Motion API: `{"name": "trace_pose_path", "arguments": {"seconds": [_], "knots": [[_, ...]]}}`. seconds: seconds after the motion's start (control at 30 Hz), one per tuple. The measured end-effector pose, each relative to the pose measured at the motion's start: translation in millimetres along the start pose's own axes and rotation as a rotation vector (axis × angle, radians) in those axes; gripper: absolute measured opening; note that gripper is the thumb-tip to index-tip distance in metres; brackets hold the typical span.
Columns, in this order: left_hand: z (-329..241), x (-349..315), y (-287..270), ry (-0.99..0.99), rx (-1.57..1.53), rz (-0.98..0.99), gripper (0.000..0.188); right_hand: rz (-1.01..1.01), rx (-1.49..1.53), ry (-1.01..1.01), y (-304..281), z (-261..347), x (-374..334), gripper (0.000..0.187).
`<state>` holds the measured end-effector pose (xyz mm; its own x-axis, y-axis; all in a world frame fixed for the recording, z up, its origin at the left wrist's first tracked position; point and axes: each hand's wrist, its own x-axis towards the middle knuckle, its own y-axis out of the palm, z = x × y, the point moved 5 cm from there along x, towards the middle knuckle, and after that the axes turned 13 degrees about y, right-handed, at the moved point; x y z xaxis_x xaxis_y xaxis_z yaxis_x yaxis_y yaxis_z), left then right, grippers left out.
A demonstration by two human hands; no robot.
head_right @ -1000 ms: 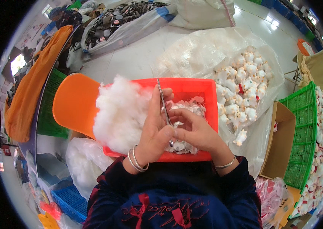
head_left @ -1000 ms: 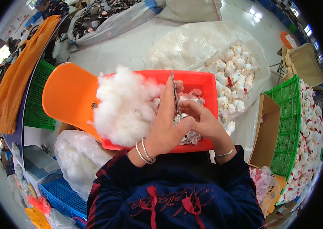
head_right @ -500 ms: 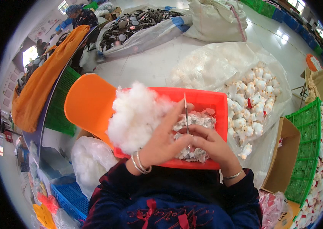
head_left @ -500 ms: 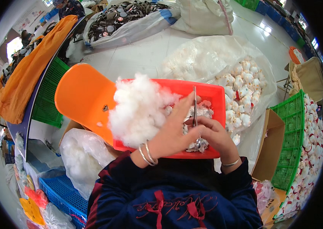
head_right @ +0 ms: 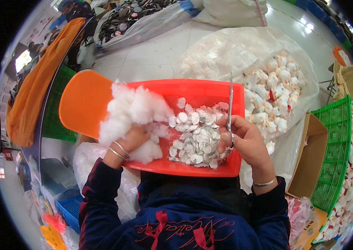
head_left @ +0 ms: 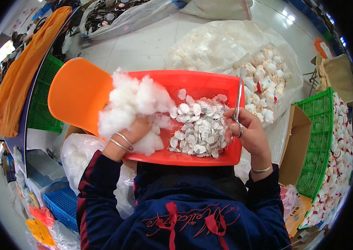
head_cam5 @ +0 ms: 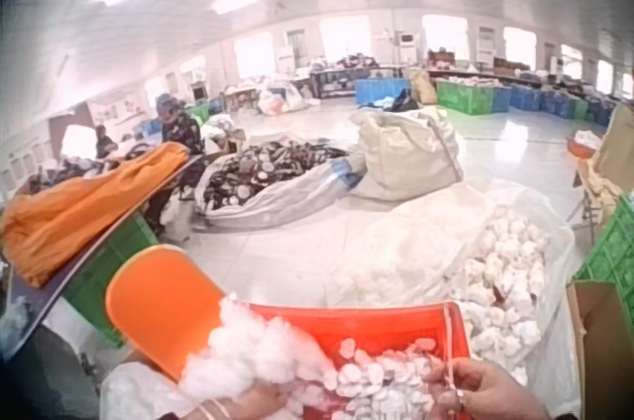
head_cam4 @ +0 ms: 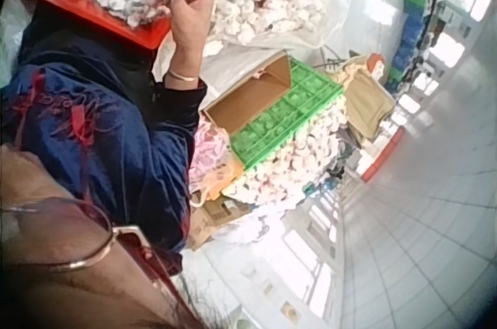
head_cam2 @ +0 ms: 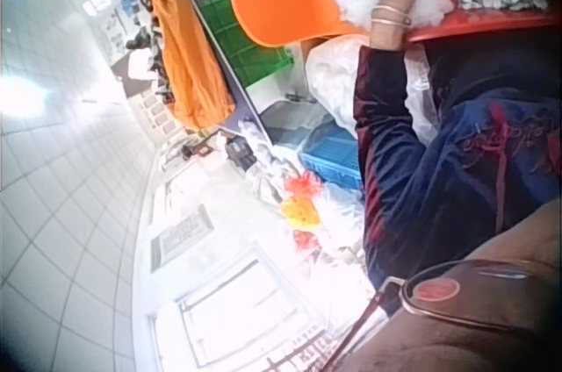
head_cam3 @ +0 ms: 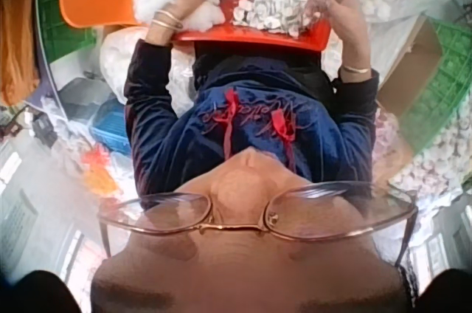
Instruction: The person sits at a workstation and repeatedly stuffs small white plush toys with cotton using a pair of scissors. They pick up each toy, insert cotton, and place the finished items into a red tray. The process is repetitive and focused on filling the toys with stuffing.
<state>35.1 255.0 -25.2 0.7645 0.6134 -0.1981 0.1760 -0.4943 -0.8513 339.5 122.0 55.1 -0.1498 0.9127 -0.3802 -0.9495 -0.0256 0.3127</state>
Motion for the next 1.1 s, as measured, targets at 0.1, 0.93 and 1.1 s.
{"name": "trace_pose_path", "arguments": {"seconds": [0.1,0.93,1.1], "knots": [[-6,-10,-1,0.033,0.063,0.004,0.040,-0.073,-0.040,-0.122,4,2,1,0.035],[-78,30,-37,0.132,-0.593,-0.276,0.014,-0.153,-0.688,-0.145,38,3,-4,0.039],[-93,9,-40,0.111,-0.993,-0.451,0.015,-0.134,-0.872,-0.206,49,-2,0,0.040]]}}
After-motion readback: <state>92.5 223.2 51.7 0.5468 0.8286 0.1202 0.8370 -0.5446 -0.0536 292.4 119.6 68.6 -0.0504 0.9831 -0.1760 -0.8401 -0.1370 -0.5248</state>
